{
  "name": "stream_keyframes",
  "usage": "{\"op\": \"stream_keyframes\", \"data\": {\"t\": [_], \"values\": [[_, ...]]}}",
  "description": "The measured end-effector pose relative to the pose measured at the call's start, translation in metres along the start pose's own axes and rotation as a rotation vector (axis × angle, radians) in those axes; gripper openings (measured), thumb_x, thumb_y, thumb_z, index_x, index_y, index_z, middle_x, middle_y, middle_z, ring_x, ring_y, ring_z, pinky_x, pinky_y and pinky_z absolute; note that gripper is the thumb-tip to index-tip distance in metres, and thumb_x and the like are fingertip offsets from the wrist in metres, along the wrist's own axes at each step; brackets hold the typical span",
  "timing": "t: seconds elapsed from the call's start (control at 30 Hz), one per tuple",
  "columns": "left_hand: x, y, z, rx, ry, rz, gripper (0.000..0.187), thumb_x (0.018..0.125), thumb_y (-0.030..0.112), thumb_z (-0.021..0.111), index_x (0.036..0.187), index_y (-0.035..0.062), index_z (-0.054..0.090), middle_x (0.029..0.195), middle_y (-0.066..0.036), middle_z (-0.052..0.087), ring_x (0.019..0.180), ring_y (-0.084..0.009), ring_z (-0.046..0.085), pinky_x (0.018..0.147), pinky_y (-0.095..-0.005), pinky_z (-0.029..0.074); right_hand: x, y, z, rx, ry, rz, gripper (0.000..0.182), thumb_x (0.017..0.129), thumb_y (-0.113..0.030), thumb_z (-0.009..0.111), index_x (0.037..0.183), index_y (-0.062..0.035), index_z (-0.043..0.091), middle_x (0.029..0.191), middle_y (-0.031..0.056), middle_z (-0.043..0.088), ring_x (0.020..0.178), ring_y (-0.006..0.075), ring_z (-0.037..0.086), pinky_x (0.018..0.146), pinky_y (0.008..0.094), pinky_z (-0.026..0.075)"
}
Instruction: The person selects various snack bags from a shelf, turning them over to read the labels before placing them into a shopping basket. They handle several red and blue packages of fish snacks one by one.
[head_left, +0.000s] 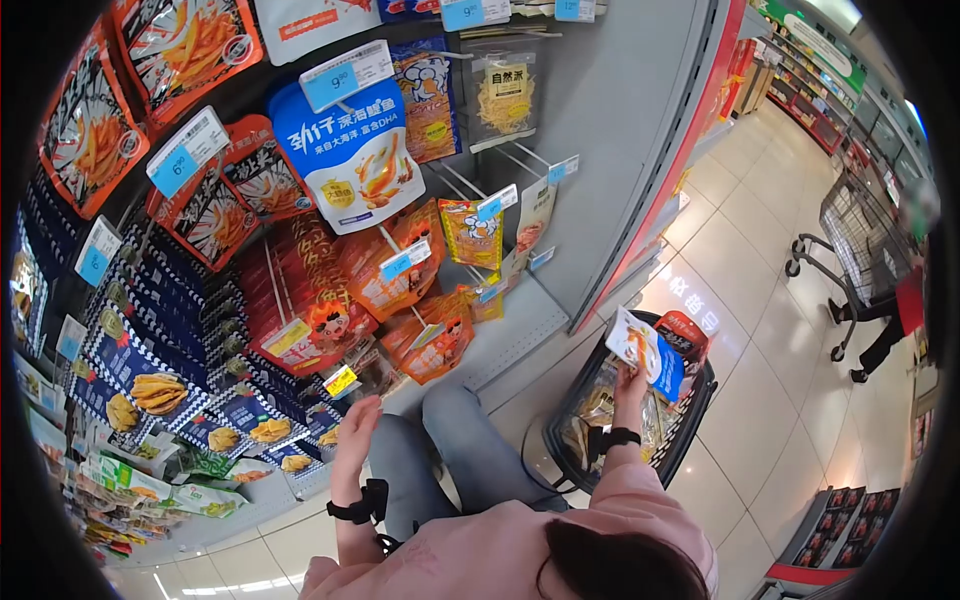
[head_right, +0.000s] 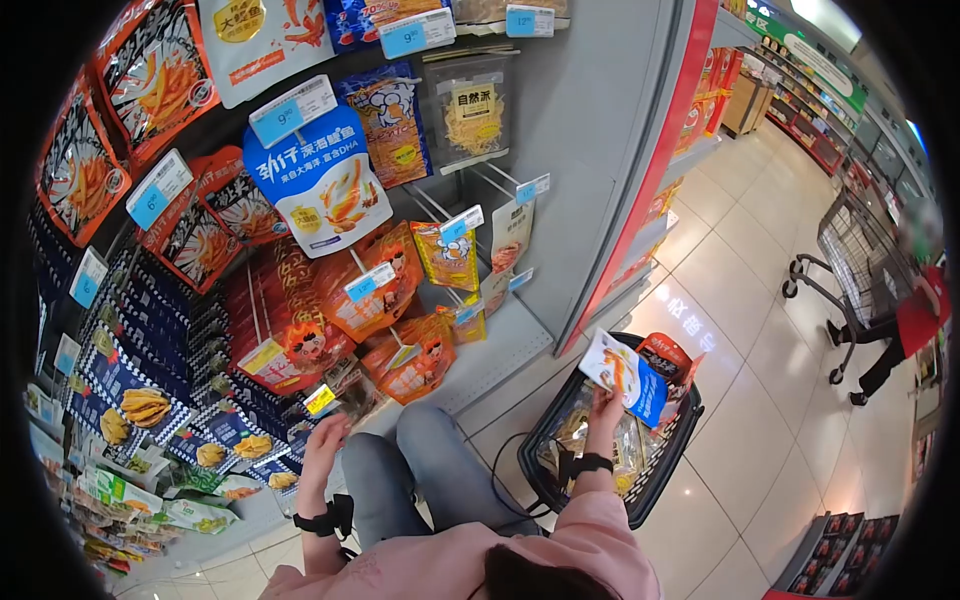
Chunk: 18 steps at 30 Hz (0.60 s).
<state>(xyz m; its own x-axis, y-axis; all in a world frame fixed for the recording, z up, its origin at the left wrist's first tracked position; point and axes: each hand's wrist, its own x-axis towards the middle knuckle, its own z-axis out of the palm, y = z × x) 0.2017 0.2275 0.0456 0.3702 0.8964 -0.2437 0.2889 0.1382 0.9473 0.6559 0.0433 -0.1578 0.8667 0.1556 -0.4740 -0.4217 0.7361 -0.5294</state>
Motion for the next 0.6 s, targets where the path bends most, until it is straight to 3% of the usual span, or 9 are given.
{"op": "stream_keyframes", "data": {"t": [0.07, 0.13, 0.17, 0.2, 0.37, 0.4, 0.47, 0.53, 0.6], "values": [[-0.001, 0.000, 0.000, 0.047, -0.016, 0.010, 0.028, 0.085, 0.017, 0.044, 0.111, 0.0060, 0.048, 0.106, -0.005, 0.053, 0.095, -0.0144, 0.051, 0.078, -0.0252, 0.040, -0.036, 0.005, 0.015, -0.104, -0.140, -0.004, 0.008, 0.076, -0.010, 0.055, 0.081, -0.0076, 0.049, 0.068, -0.0002, 0.050, 0.057, 0.0106, 0.047, 0.058, 0.0252, 0.043], [-0.001, -0.008, -0.001, 0.012, -0.043, 0.046, 0.028, 0.085, 0.018, 0.045, 0.111, 0.0070, 0.048, 0.107, -0.004, 0.053, 0.096, -0.0139, 0.050, 0.078, -0.0252, 0.039, -0.062, 0.013, 0.019, -0.361, -0.225, -0.004, 0.011, 0.076, -0.009, 0.056, 0.084, -0.0062, 0.050, 0.065, -0.0020, 0.048, 0.056, 0.0072, 0.044, 0.053, 0.0197, 0.038], [-0.003, -0.003, 0.000, 0.017, -0.049, 0.031, 0.028, 0.086, 0.018, 0.045, 0.111, 0.0069, 0.048, 0.108, -0.004, 0.053, 0.097, -0.0136, 0.050, 0.079, -0.0249, 0.039, -0.096, 0.008, 0.044, -0.409, -0.383, -0.032, 0.005, 0.075, -0.008, 0.057, 0.076, -0.0066, 0.052, 0.061, -0.0030, 0.047, 0.052, 0.0044, 0.041, 0.049, 0.0176, 0.033], [-0.005, -0.002, 0.001, 0.015, -0.039, 0.027, 0.028, 0.086, 0.018, 0.045, 0.111, 0.0069, 0.048, 0.108, -0.004, 0.053, 0.097, -0.0136, 0.050, 0.079, -0.0249, 0.039, -0.110, 0.012, 0.051, -0.485, -0.340, -0.053, 0.003, 0.073, -0.005, 0.057, 0.071, -0.0058, 0.054, 0.059, -0.0020, 0.049, 0.049, 0.0028, 0.037, 0.047, 0.0175, 0.030], [-0.010, 0.002, 0.006, -0.094, -0.113, 0.176, 0.039, 0.081, 0.008, 0.051, 0.118, 0.0043, 0.039, 0.113, -0.010, 0.048, 0.105, -0.0182, 0.045, 0.086, -0.0278, 0.037, -0.180, 0.019, 0.098, -0.545, -0.727, 0.121, 0.011, 0.072, -0.006, 0.054, 0.075, 0.0035, 0.060, 0.071, 0.0099, 0.061, 0.054, 0.0165, 0.058, 0.047, 0.0264, 0.047], [-0.012, 0.006, 0.008, -0.084, -0.159, 0.265, 0.043, 0.081, 0.007, 0.052, 0.121, 0.0052, 0.036, 0.116, -0.011, 0.045, 0.109, -0.0197, 0.042, 0.086, -0.0289, 0.037, -0.195, 0.015, 0.106, -0.630, -0.808, 0.171, 0.013, 0.073, -0.008, 0.054, 0.075, 0.0037, 0.060, 0.066, 0.0096, 0.061, 0.050, 0.0159, 0.057, 0.043, 0.0247, 0.045], [-0.022, 0.022, 0.013, -0.040, -0.200, 0.238, 0.055, 0.079, 0.006, 0.054, 0.126, 0.0071, 0.026, 0.119, -0.013, 0.042, 0.111, -0.0220, 0.040, 0.088, -0.0310, 0.036, -0.224, 0.012, 0.122, -0.636, -0.910, 0.326, 0.015, 0.074, -0.006, 0.055, 0.080, 0.0064, 0.060, 0.075, 0.0099, 0.062, 0.061, 0.0125, 0.058, 0.055, 0.0223, 0.045], [-0.030, 0.030, 0.018, -0.293, -0.434, 0.305, 0.065, 0.077, 0.002, 0.054, 0.130, 0.0084, 0.018, 0.119, -0.014, 0.042, 0.111, -0.0224, 0.040, 0.088, -0.0320, 0.036, -0.249, 0.021, 0.129, -0.577, -0.919, 0.380, 0.015, 0.075, -0.007, 0.054, 0.080, 0.0065, 0.060, 0.074, 0.0101, 0.061, 0.061, 0.0127, 0.058, 0.055, 0.0227, 0.045], [-0.034, 0.027, 0.026, -0.404, -0.436, 0.329, 0.071, 0.073, -0.001, 0.057, 0.130, 0.0046, 0.015, 0.121, -0.012, 0.040, 0.108, -0.0143, 0.041, 0.087, -0.0278, 0.036, -0.277, 0.024, 0.134, -0.606, -0.867, 0.435, 0.016, 0.076, -0.007, 0.053, 0.085, 0.0051, 0.057, 0.080, 0.0105, 0.061, 0.068, 0.0136, 0.059, 0.061, 0.0235, 0.046]]}}
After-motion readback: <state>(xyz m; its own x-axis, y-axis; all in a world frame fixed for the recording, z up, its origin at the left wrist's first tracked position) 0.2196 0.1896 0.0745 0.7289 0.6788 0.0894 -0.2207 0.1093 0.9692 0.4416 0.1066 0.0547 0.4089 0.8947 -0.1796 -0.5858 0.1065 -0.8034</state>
